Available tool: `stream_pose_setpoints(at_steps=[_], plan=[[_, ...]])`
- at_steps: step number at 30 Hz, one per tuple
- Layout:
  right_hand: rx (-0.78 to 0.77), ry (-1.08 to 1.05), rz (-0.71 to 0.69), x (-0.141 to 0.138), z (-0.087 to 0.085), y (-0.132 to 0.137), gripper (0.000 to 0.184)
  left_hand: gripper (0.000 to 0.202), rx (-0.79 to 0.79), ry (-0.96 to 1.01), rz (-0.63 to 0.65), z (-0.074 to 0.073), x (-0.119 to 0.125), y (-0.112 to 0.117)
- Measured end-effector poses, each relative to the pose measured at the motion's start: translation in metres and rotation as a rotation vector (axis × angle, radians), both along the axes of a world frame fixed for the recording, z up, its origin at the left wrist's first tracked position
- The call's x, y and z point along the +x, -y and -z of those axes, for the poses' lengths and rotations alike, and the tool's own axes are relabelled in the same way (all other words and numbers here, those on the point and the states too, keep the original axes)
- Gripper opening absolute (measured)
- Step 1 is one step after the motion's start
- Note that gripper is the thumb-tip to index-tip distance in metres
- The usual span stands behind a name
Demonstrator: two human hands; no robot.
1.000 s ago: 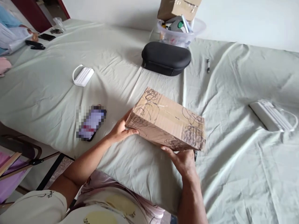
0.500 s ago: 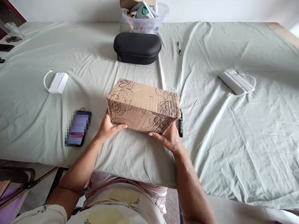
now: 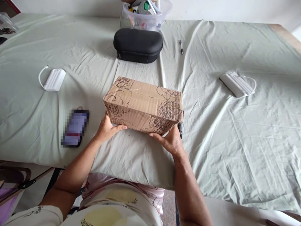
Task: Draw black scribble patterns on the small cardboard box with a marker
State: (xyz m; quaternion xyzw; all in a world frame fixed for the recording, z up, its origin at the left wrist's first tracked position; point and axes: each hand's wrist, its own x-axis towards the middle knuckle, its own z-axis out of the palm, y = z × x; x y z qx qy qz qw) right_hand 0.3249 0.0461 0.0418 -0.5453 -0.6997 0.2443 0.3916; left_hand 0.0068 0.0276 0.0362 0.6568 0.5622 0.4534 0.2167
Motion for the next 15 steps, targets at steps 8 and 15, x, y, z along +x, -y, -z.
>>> stream_pose_setpoints(at_steps=[8,15], plan=[[0.143,-0.069,-0.011,-0.016,-0.001,0.009,0.119,0.119,0.047,0.052,-0.057,-0.004,0.013,0.008],[0.172,-0.046,0.05,-0.027,-0.003,0.017,0.103,0.118,0.304,-0.066,-0.151,-0.011,0.021,0.012]])
